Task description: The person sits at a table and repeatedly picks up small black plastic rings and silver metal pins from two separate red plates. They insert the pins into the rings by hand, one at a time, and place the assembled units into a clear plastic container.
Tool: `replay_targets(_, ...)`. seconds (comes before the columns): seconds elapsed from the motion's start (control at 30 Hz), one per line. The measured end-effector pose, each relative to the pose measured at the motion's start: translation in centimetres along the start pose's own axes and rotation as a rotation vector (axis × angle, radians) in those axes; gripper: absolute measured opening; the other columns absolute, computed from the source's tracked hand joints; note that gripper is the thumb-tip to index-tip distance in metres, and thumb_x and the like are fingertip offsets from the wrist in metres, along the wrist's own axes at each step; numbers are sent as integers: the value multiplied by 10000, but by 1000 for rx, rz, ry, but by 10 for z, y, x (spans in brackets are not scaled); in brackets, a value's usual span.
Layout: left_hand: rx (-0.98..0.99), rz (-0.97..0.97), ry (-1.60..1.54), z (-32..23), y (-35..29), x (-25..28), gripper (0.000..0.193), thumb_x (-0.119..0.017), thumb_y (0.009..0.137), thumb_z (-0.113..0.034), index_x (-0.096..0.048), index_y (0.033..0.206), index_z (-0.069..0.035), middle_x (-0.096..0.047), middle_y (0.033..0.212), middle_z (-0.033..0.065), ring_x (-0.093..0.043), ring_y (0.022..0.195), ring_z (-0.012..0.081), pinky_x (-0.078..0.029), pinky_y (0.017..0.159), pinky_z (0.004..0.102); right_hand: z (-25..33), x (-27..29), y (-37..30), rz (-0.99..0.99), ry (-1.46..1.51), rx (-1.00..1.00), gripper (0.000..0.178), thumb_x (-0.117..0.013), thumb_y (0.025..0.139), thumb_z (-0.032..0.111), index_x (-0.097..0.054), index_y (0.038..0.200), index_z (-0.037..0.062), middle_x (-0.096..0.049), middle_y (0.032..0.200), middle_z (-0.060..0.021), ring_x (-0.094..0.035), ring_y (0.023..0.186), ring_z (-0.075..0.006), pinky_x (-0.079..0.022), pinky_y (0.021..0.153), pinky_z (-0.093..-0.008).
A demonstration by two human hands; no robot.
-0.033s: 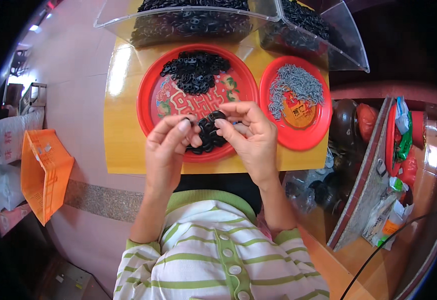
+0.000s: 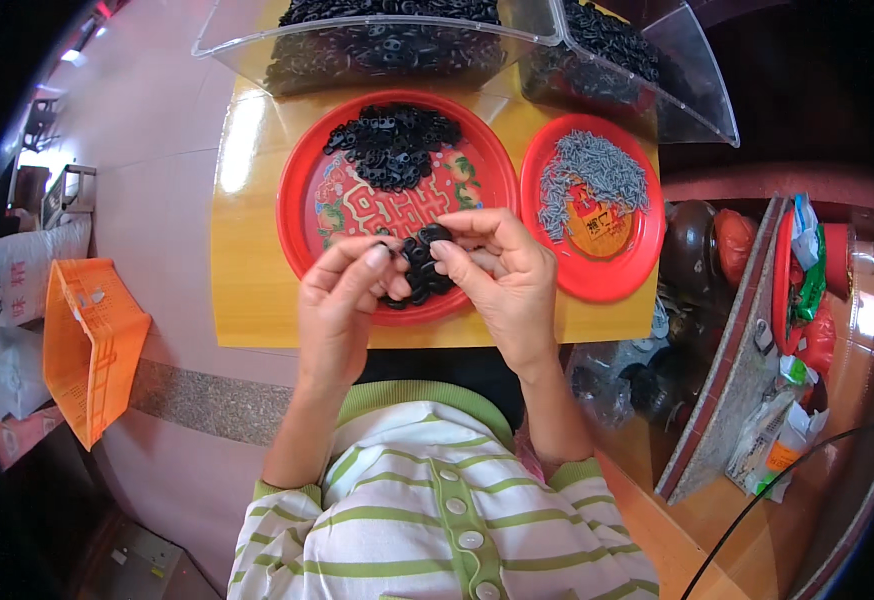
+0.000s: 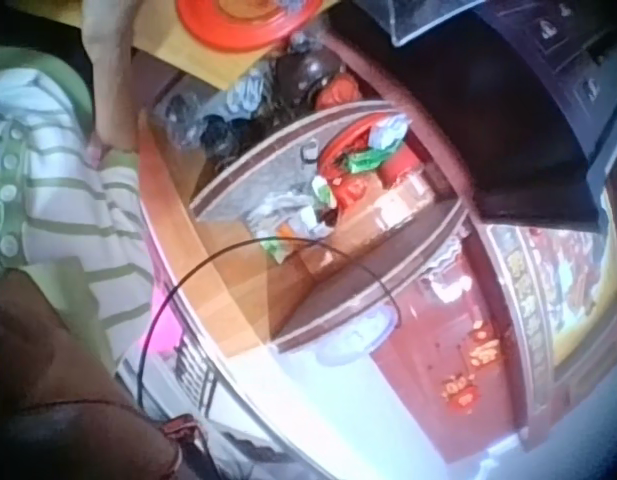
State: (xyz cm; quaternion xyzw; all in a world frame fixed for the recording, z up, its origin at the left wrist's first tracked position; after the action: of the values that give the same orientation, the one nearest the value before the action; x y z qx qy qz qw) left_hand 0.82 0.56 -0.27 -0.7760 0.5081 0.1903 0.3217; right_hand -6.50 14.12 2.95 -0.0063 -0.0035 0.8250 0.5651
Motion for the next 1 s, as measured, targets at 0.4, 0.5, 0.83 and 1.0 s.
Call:
replay_targets(0.4, -96, 44, 209, 0, -10, -29, 145, -582, 869, -70, -616, 969, 29, -640, 880, 71, -566, 680, 80, -466, 648, 201, -14, 11, -16, 31, 564, -268, 232, -652, 819, 54, -581, 1027, -19, -659, 879, -100, -627, 694, -110, -536, 591, -211)
replay_targets(0.5, -132, 55, 280, -2, -12, -31, 143, -578, 873, -60, -615, 974, 34, -644, 890, 66, -572, 691, 77, -469, 644, 197, -13, 13, -19, -1, 528, -230, 244, -657, 814, 54, -580, 1032, -22, -658, 889, -101, -634, 712, -117, -538, 592, -215)
replay_targets(0.83, -199, 48, 356, -3, -12, -29, 144, -578, 872, -38, -611, 983, 47, -647, 876, 73, -590, 707, 84, -482, 643, 203, -12, 9, -21, 26, 528, -326, 263, -615, 853, 88, -552, 1077, -34, -656, 926, -113, -655, 766, -152, -537, 591, -214)
replay_targets(1.0, -189, 41, 356, -5, -14, -31, 145, -583, 870, -37, -610, 983, 49, -645, 869, 66, -583, 696, 79, -481, 634, 200, -17, 10, -20, 12, 570, -330, 272, -616, 854, 93, -550, 1084, -36, -655, 928, -115, -657, 767, -155, -537, 587, -210)
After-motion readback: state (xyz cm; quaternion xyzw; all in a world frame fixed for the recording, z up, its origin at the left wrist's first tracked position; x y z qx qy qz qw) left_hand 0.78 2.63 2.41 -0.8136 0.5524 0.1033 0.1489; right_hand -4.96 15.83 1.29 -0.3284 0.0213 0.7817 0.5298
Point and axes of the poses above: each hand's wrist, its own y-axis towards the middle knuckle, its own x-axis out of the back of the hand, z = x × y, the point moved 5 cm from there along y, towards the middle knuckle
